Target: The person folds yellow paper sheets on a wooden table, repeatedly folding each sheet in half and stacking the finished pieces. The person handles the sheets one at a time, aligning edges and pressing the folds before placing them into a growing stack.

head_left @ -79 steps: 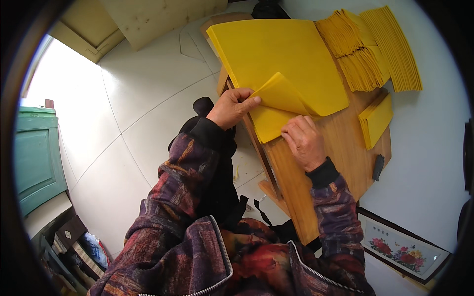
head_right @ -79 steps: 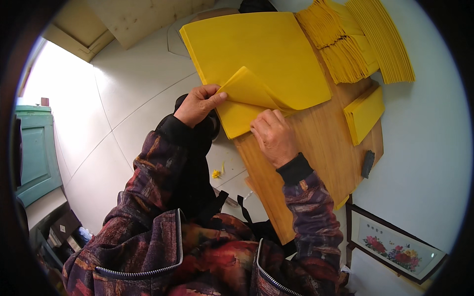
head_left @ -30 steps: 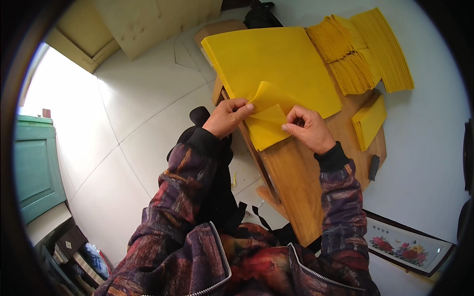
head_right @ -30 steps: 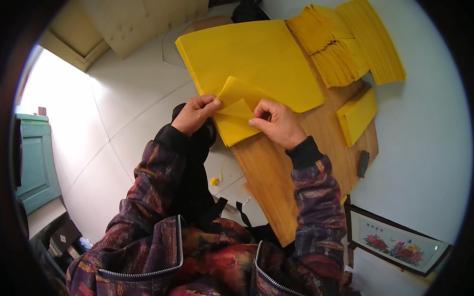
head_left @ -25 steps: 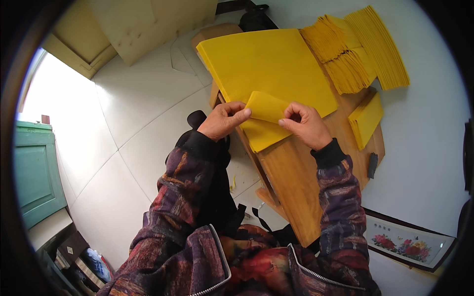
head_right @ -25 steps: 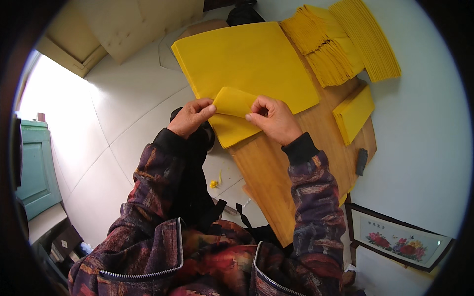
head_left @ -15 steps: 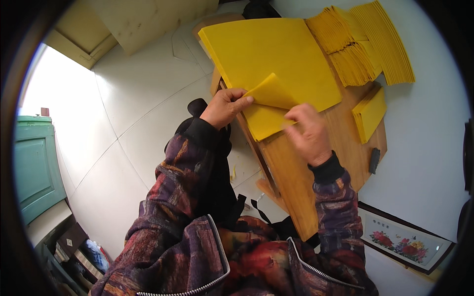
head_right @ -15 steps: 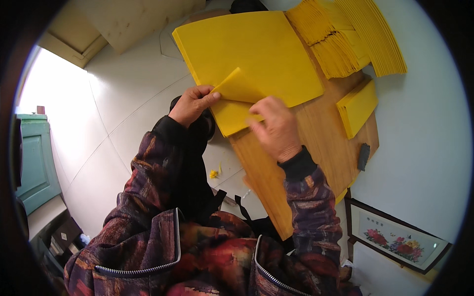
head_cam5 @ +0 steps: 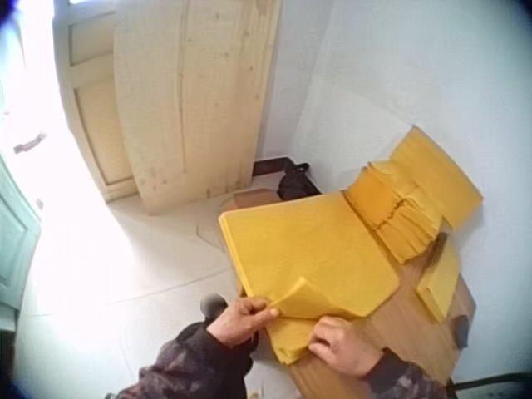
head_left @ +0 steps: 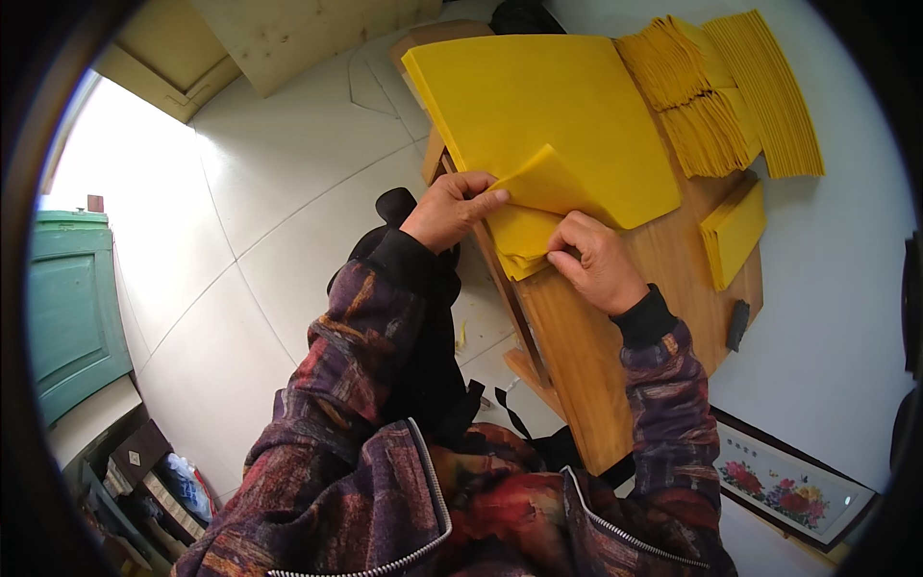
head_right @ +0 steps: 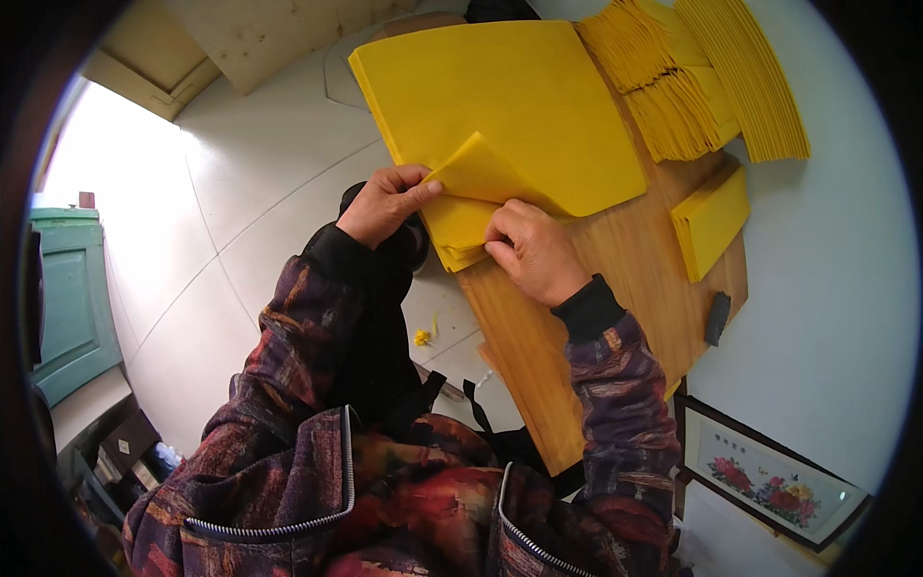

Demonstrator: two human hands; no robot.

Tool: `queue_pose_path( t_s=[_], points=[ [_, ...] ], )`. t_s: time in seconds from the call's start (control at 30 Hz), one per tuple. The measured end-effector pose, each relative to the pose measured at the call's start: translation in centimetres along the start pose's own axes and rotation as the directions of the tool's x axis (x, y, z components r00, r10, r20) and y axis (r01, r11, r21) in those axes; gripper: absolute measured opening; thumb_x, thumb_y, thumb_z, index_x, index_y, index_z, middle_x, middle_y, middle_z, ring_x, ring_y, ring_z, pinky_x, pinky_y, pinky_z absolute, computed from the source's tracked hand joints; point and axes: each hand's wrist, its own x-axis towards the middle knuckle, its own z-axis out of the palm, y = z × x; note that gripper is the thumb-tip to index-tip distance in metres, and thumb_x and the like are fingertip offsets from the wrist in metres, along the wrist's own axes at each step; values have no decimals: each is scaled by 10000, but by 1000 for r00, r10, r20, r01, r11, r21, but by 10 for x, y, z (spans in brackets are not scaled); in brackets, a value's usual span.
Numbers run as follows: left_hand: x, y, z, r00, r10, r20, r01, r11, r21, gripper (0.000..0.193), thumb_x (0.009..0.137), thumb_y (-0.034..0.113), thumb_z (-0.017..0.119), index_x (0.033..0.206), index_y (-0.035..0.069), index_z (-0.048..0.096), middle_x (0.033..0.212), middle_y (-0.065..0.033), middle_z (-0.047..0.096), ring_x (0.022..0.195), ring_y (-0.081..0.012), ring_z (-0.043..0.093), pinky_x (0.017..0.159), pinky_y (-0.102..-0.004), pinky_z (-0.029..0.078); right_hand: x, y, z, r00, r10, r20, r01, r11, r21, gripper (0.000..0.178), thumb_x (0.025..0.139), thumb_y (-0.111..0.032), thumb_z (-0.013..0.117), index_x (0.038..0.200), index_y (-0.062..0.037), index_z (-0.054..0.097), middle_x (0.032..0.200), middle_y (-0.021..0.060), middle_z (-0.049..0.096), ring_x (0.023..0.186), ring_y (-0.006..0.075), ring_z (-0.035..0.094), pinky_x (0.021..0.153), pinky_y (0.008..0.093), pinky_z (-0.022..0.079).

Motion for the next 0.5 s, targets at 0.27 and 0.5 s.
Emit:
queue_pose_path(
  t_s=[0.27,0.5],
  points=[
    [0,1,0,999,-19,26,20,1000,-21,305,952,216,607,1114,-41,635,1036,-27,662,961,-98,584,878,-245,458,6,5,-11,982,104,155,-143,954,262,114,791,-30,651,784,-7,540,777,72,526,702,167,551,643,280,453],
    [1,-2,0,1000,1,15,0,998,-58,313,946,227,618,1099,-45,644,989,-23,663,923,-97,574,849,-243,456,10,11,-18,947,171,271,-267,888,374,102,833,-51,639,796,-33,546,762,-26,504,689,65,489,625,222,415]
  ],
)
